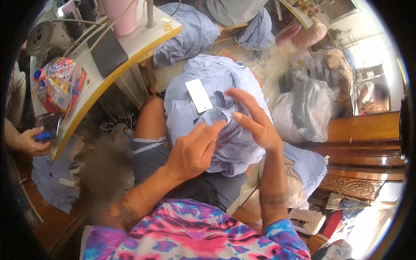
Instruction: The person uses small shears to trim loose threads from the collar and brand tags of blue button-down shirts while seated among several piles of clothing.
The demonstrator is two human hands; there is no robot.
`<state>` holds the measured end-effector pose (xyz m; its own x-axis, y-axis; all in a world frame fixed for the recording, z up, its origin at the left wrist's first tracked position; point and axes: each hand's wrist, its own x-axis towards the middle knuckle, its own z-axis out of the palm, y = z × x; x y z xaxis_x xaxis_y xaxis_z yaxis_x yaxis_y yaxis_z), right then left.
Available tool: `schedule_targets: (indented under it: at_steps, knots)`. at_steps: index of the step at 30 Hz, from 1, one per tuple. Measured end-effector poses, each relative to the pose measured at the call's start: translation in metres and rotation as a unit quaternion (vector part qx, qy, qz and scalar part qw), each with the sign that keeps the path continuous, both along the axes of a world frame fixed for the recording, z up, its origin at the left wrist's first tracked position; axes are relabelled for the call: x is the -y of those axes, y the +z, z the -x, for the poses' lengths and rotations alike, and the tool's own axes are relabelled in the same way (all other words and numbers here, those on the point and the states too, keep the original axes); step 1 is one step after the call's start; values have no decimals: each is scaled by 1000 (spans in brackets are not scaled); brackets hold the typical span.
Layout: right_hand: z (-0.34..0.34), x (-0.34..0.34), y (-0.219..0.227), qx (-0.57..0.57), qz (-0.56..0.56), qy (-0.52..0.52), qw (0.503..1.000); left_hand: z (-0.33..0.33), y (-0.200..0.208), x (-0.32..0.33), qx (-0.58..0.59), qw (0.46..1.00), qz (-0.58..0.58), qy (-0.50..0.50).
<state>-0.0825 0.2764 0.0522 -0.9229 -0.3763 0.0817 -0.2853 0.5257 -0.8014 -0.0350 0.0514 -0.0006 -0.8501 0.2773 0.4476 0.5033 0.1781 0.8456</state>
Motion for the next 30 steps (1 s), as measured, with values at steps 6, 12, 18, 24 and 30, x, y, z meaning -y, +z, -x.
schedule_targets:
  at_steps: [6, 12, 18, 24, 30]
  knots:
    - [20, -10, 2, 215, 160, 144, 953, -7, 9, 18, -2, 998, 43, -42]
    - [-30, 13, -37, 86, 309, -117, 940, -8, 7, 10, 162, 985, -38, -47]
    - [-87, 65, -61, -52, 263, -409, 873, -11, -11, 3, 260, 959, -98, -55]
    - [-101, 84, -60, 384, 433, -343, 740, -21, -12, 4, 361, 920, -146, -52]
    - [-85, 101, -85, 252, 531, -349, 730, -33, -12, -1, 399, 887, -229, -43]
